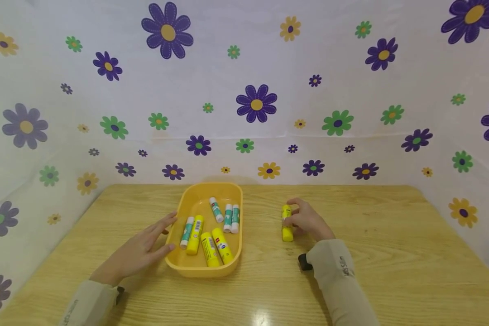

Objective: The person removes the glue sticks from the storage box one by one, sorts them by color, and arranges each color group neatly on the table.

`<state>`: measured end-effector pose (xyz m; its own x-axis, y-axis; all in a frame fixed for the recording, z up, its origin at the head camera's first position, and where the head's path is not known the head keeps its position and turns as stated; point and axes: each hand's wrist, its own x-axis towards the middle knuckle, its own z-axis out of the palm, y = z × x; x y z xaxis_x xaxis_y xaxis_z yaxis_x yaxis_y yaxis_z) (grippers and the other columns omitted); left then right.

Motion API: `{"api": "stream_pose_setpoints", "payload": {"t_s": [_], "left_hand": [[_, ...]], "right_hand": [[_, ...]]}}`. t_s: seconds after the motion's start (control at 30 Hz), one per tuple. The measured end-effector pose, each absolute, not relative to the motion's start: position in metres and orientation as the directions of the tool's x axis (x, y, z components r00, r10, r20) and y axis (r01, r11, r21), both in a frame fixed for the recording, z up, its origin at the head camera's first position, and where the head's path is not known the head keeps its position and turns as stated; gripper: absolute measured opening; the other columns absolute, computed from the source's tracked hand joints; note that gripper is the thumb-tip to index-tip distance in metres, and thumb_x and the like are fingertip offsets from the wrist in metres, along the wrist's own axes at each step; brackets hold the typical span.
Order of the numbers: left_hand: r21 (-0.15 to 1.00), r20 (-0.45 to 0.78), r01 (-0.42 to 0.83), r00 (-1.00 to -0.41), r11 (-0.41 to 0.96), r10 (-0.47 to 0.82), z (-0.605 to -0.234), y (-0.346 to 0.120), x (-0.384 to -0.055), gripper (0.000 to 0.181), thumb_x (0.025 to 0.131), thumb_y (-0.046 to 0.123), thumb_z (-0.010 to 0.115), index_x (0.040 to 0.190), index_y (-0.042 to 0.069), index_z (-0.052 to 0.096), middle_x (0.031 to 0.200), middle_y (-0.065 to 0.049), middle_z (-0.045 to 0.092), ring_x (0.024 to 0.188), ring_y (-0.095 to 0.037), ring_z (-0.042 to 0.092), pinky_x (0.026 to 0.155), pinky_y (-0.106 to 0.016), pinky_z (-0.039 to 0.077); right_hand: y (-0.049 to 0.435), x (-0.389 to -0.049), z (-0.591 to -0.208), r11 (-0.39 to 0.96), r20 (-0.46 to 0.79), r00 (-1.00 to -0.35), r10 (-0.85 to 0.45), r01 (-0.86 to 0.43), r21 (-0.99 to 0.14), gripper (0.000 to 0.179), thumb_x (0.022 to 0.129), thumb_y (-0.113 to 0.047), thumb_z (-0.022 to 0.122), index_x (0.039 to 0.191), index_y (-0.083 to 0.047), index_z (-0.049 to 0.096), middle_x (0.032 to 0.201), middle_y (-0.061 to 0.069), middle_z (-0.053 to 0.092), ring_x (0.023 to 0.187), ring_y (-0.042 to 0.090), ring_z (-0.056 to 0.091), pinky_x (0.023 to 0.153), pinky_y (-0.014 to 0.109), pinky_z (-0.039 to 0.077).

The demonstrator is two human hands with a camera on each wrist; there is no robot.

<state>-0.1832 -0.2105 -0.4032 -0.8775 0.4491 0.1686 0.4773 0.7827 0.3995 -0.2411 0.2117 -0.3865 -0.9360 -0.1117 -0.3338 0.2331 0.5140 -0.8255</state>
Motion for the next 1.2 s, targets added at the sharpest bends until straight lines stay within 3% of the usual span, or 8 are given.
{"api": "stream_pose_setpoints", "payload": {"t_s": [0.33,0.4,0.5,0.6,0.87,1.2], "left_hand": [[0.417,0.155,0.465,-0.883,0.781,0.443,-0.405,-0.211,-0.184,0.069,0.101,0.044,0.057,0.157,0.010,0.035,0.165,-0.008,0.028,0.121,-0.032,0.061,0.100,-0.064,0.046],[0.423,0.155,0.468,-0.881,0.776,0.447,-0.405,-0.210,-0.184,0.069,0.102,0.044,0.057,0.157,0.009,0.035,0.165,-0.008,0.027,0.122,-0.033,0.061,0.101,-0.064,0.045],[0.425,0.155,0.471,-0.879,0.773,0.451,-0.405,-0.210,-0.184,0.069,0.102,0.043,0.057,0.157,0.008,0.036,0.165,-0.010,0.028,0.121,-0.034,0.061,0.100,-0.064,0.046],[0.422,0.157,0.475,-0.877,0.772,0.454,-0.405,-0.210,-0.184,0.069,0.102,0.042,0.058,0.157,0.007,0.036,0.165,-0.010,0.028,0.121,-0.034,0.061,0.099,-0.064,0.047],[0.416,0.164,0.472,-0.879,0.777,0.447,-0.404,-0.210,-0.184,0.068,0.101,0.041,0.059,0.156,0.008,0.037,0.165,-0.009,0.029,0.119,-0.033,0.062,0.096,-0.062,0.050],[0.426,0.150,0.460,-0.885,0.779,0.441,-0.402,-0.209,-0.183,0.069,0.101,0.042,0.059,0.157,0.008,0.036,0.165,-0.010,0.029,0.120,-0.033,0.062,0.097,-0.063,0.048]], "right_hand": [[0.216,-0.244,-0.381,0.535,-0.299,-0.953,-0.054,0.225,-0.814,0.076,0.092,-0.011,0.071,0.152,0.005,0.028,0.131,0.033,0.048,0.089,0.028,0.052,0.073,0.031,0.056],[0.218,-0.247,-0.375,0.525,-0.288,-0.955,-0.066,0.212,-0.824,0.076,0.093,-0.012,0.069,0.153,0.006,0.026,0.132,0.034,0.048,0.094,0.032,0.054,0.080,0.037,0.057],[0.218,-0.251,-0.361,0.507,-0.273,-0.957,-0.095,0.190,-0.841,0.076,0.096,-0.012,0.067,0.154,0.007,0.023,0.140,0.038,0.041,0.115,0.044,0.051,0.093,0.048,0.056],[0.213,-0.254,-0.346,0.473,-0.242,-0.962,-0.124,0.157,-0.867,0.074,0.097,-0.011,0.066,0.154,0.007,0.021,0.143,0.039,0.035,0.127,0.052,0.045,0.097,0.053,0.053],[0.189,-0.260,-0.314,0.372,-0.207,-0.957,-0.202,0.121,-0.920,0.074,0.098,-0.012,0.065,0.157,0.002,0.022,0.147,0.034,0.035,0.130,0.049,0.047,0.098,0.052,0.052],[0.154,-0.265,-0.304,0.263,-0.199,-0.954,-0.226,0.136,-0.955,0.070,0.097,-0.009,0.064,0.156,-0.001,0.028,0.145,0.028,0.040,0.126,0.043,0.051,0.099,0.053,0.051]]}}
